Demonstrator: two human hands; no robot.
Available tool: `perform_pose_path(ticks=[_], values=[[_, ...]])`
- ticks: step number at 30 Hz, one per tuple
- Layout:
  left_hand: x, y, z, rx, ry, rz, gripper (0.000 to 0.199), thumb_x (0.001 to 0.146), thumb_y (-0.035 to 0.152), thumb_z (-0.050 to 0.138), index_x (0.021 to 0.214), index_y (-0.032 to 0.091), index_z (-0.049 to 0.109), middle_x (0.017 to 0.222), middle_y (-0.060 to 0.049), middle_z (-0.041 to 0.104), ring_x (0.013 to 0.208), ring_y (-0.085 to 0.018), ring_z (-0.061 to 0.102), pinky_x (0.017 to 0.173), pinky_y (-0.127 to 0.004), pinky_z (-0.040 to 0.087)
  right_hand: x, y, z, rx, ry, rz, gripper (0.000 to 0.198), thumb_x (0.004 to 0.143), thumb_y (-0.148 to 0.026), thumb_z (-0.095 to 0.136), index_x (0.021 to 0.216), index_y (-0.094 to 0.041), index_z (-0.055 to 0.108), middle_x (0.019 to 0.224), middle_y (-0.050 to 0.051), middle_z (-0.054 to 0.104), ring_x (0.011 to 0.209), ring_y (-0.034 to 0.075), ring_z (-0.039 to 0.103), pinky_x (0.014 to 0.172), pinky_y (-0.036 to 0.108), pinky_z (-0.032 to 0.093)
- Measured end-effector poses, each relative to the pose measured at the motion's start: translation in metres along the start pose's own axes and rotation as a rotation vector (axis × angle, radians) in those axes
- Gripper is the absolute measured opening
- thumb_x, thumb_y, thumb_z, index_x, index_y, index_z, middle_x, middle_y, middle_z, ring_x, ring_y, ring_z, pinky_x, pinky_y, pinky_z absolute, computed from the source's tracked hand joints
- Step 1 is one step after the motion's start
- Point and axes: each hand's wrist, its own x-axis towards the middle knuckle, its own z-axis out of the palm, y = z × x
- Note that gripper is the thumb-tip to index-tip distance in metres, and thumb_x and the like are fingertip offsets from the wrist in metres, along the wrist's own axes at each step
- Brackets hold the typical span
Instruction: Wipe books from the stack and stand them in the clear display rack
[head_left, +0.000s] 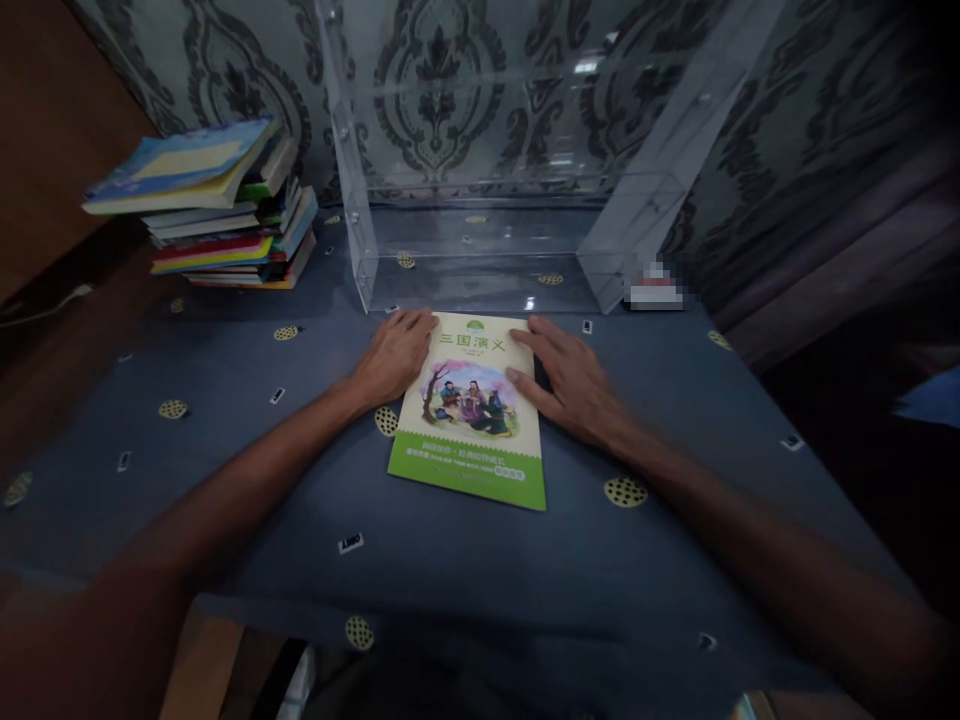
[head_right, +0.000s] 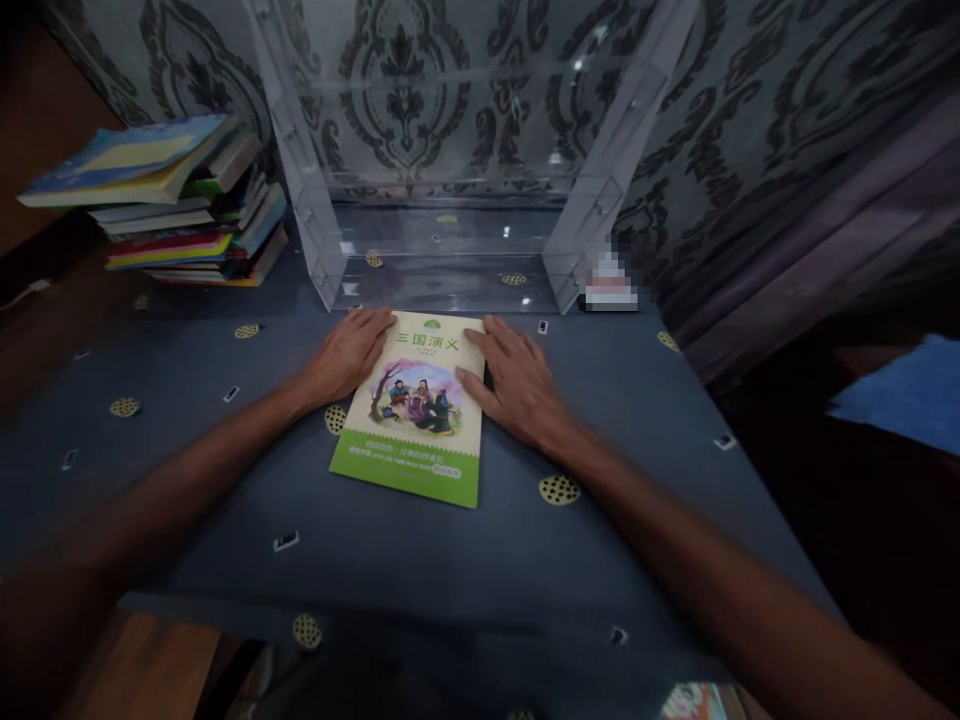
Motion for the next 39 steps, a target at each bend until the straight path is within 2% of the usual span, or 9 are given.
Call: perform_pose_path(ticks=[4,9,16,22,26,29,31,35,39], values=[[0.000,0.002,0.000,0.013,-0.002,0.005,0.032,0.100,0.020,0.033,0.120,0.015,0.058,0.128,-0.013,0.063,0.119,-0.027,0.055,0.106,-0.045,0.042,-0.022,-0.012,-0.005,-0.038,-0.075,-0.043,0.073,0.095,-0.065,0.044,0.154,-0.023,0.036,0.162,0.016,0.032,0.150,0.039,0.026,0.118,0.063,0.028],[0.000,0.004,-0.002,0.015,-0.008,-0.001,0.032,0.100,0.019,0.033,0.119,0.014,0.058,0.129,-0.015,0.062,0.119,-0.027,0.055,0.107,-0.045,0.041,-0.046,-0.028,-0.010,-0.013,-0.189,-0.122,0.099,0.082,-0.073,0.061,0.160,-0.023,0.024,0.168,0.017,0.015,0.151,0.045,0.017,0.117,0.068,0.022],[0.000,0.003,-0.002,-0.013,0.008,-0.008,0.032,0.099,0.018,0.034,0.121,0.016,0.058,0.130,-0.012,0.063,0.121,-0.026,0.055,0.107,-0.045,0.041,-0.051,-0.035,-0.017,0.075,-0.275,-0.194,0.118,0.071,-0.077,0.069,0.162,-0.026,0.014,0.168,0.016,0.008,0.152,0.046,0.010,0.118,0.071,0.017],[-0.001,0.001,0.000,-0.050,0.054,-0.008,0.031,0.099,0.018,0.035,0.118,0.016,0.059,0.127,-0.013,0.064,0.120,-0.025,0.056,0.107,-0.045,0.043,-0.051,-0.028,-0.020,0.120,-0.278,-0.221,0.112,0.074,-0.074,0.070,0.162,-0.029,0.016,0.168,0.013,0.012,0.153,0.042,0.013,0.120,0.068,0.019],[-0.002,-0.004,-0.001,-0.108,0.064,-0.010,0.031,0.097,0.018,0.037,0.118,0.016,0.060,0.129,-0.013,0.064,0.121,-0.025,0.057,0.111,-0.046,0.041,-0.042,-0.023,-0.017,0.105,-0.249,-0.196,0.090,0.085,-0.069,0.063,0.158,-0.030,0.029,0.167,0.011,0.020,0.152,0.040,0.016,0.119,0.068,0.021],[-0.003,-0.010,-0.003,-0.209,0.076,-0.023,0.034,0.095,0.014,0.036,0.119,0.018,0.060,0.127,-0.011,0.066,0.120,-0.023,0.059,0.112,-0.045,0.041,-0.023,-0.022,-0.011,0.064,-0.203,-0.125,0.071,0.092,-0.064,0.054,0.152,-0.028,0.043,0.164,0.012,0.029,0.151,0.042,0.020,0.118,0.070,0.022],[-0.003,-0.013,-0.005,-0.265,0.091,-0.043,0.037,0.094,0.012,0.034,0.121,0.018,0.059,0.125,-0.010,0.067,0.118,-0.022,0.061,0.110,-0.043,0.043,-0.006,-0.022,-0.006,0.048,-0.186,-0.083,0.067,0.093,-0.065,0.049,0.148,-0.026,0.049,0.162,0.013,0.033,0.151,0.044,0.021,0.117,0.071,0.023],[-0.003,-0.017,-0.006,-0.273,0.150,-0.080,0.036,0.092,0.012,0.034,0.118,0.016,0.059,0.114,-0.011,0.069,0.109,-0.023,0.062,0.101,-0.040,0.048,0.023,-0.022,0.003,0.056,-0.159,-0.043,0.067,0.093,-0.066,0.049,0.145,-0.025,0.052,0.161,0.014,0.036,0.150,0.044,0.024,0.116,0.067,0.028],[-0.004,-0.018,-0.005,-0.264,0.184,-0.079,0.028,0.092,0.015,0.039,0.110,0.018,0.061,0.106,-0.009,0.069,0.102,-0.022,0.063,0.096,-0.038,0.050,0.037,-0.027,0.004,-0.017,-0.158,0.006,0.063,0.095,-0.063,0.046,0.145,-0.025,0.051,0.161,0.013,0.036,0.149,0.045,0.025,0.115,0.068,0.026]])
